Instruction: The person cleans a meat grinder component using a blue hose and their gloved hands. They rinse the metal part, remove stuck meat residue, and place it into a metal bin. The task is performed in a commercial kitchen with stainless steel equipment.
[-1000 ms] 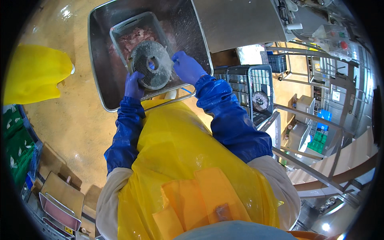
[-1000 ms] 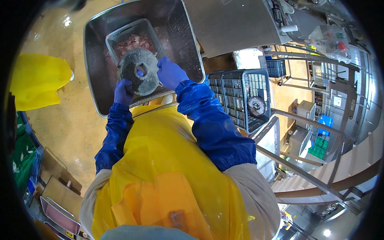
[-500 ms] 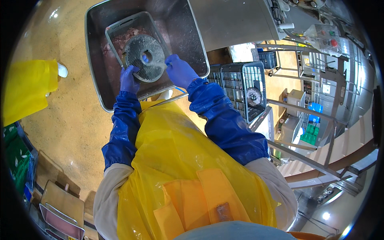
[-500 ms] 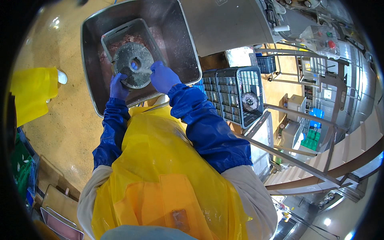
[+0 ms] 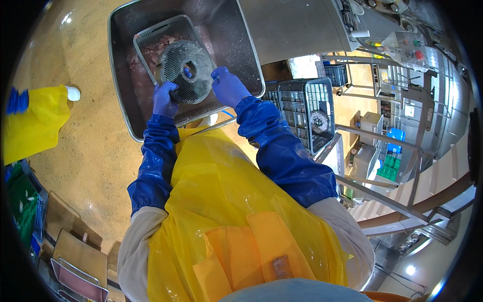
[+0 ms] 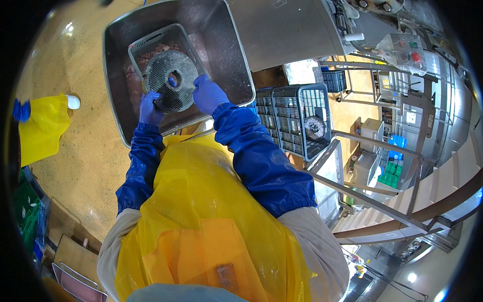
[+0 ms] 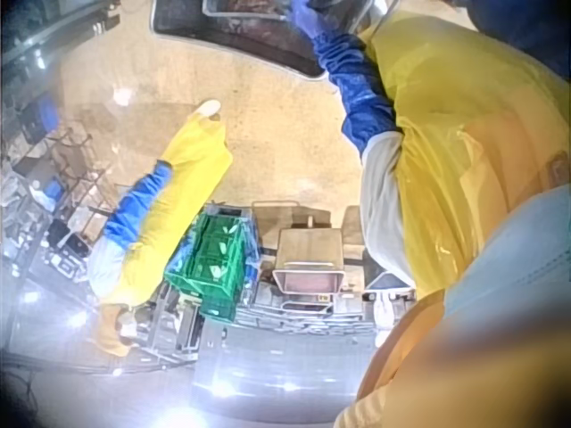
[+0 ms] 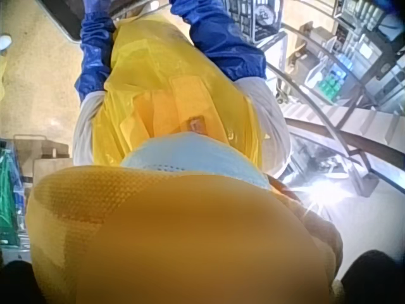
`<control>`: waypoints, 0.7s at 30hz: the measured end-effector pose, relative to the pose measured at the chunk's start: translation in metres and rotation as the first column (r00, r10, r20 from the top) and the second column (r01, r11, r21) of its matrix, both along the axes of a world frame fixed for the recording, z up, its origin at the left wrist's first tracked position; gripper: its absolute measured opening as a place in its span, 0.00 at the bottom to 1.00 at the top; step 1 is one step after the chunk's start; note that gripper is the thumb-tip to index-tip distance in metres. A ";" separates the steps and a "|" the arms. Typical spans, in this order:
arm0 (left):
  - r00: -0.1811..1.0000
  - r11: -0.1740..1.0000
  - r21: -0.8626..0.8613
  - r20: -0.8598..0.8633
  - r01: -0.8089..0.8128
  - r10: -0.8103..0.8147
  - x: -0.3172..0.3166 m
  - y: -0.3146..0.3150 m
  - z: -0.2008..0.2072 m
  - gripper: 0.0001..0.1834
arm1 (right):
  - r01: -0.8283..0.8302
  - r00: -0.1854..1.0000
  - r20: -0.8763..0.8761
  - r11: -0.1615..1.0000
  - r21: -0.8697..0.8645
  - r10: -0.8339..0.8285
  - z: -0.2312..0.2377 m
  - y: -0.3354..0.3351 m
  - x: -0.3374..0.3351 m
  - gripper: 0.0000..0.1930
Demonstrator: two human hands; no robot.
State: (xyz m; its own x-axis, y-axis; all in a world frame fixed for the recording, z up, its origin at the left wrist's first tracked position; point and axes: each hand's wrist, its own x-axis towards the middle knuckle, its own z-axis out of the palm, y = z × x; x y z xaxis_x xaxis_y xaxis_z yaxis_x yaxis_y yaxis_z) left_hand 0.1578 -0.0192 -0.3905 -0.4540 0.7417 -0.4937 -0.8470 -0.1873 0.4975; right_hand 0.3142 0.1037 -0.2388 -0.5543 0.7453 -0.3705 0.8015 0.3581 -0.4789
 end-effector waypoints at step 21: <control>0.999 0.999 0.013 0.001 0.046 -0.046 0.005 -0.003 0.018 0.06 | -0.020 0.999 0.030 0.996 0.082 0.017 -0.001 0.018 -0.008 0.14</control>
State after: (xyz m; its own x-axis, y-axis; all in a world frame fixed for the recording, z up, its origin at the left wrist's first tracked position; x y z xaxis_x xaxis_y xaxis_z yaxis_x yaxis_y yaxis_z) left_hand 0.1628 -0.0223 -0.3727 -0.4183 0.7683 -0.4844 -0.8557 -0.1544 0.4939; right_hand 0.3060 0.1219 -0.2399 -0.5583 0.7637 -0.3241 0.8074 0.4105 -0.4238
